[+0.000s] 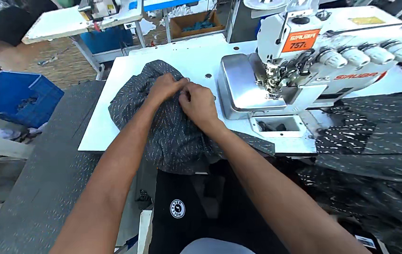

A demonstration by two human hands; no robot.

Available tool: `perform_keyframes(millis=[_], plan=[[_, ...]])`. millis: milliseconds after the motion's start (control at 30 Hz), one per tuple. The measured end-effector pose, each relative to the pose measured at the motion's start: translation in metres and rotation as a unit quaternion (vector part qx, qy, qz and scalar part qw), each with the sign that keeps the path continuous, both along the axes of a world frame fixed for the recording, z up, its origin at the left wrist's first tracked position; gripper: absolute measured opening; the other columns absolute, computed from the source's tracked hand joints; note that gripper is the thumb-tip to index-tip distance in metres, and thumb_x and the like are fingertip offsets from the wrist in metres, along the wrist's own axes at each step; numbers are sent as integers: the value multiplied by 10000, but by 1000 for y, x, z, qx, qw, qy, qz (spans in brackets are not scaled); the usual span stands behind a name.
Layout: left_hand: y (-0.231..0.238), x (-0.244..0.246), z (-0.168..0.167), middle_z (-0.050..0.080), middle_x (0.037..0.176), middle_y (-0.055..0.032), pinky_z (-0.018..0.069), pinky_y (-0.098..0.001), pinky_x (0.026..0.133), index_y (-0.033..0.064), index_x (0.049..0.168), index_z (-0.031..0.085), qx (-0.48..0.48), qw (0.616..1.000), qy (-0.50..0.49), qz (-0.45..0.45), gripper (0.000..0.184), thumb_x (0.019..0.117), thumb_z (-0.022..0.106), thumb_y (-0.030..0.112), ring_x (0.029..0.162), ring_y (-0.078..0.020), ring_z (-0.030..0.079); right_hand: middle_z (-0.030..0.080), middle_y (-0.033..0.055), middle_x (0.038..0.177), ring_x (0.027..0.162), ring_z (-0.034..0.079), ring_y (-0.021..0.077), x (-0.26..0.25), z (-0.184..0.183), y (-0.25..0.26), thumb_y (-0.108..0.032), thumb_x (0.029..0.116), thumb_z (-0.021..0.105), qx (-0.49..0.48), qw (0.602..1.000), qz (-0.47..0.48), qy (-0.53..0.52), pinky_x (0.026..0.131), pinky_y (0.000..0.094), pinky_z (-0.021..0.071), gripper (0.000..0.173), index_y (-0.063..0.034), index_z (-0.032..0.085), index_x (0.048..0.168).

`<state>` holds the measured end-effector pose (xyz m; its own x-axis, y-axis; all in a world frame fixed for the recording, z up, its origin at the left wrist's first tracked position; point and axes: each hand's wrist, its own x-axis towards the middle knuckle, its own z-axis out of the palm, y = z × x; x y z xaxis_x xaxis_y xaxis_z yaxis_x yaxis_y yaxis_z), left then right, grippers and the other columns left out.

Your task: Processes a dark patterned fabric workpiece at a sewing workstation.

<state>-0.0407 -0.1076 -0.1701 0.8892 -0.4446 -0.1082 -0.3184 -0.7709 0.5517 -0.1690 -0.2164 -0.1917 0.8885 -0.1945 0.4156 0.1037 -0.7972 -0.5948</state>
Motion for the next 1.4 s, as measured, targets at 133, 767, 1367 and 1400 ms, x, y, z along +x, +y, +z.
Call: perform_keyframes(millis=[133,767,1367,1400], plan=[[31,-3,12,685,917,-122,552,-399,654,4,1088,687,-96,995,33,-4,279,1020,589,257,706,-190,635,676,137,903,798,706,280,-46,6,37,-141,978,587,-119,970,177,-118,634,452,595,163,-22,689,934],[95,-26,21,698,1050,-53,578,-413,933,111,1181,583,-738,659,142,24,429,1132,226,346,1028,-170,686,689,185,1016,872,695,400,-38,-44,-28,-393,999,621,-78,985,50,143,681,608,552,374,-63,694,1162],[114,-241,-79,729,1097,-54,589,-369,969,35,1099,729,-293,948,-94,-81,158,981,658,111,1050,-107,690,716,-5,1025,849,692,59,-110,-22,13,-557,986,579,221,941,238,94,754,288,606,542,-85,651,1242],[109,-245,-86,727,1104,-67,584,-395,973,43,1101,734,-250,958,-102,-102,161,978,658,114,1058,-127,688,720,2,998,816,697,73,-113,-30,12,-517,964,637,202,943,236,117,732,300,612,498,-87,669,1213]])
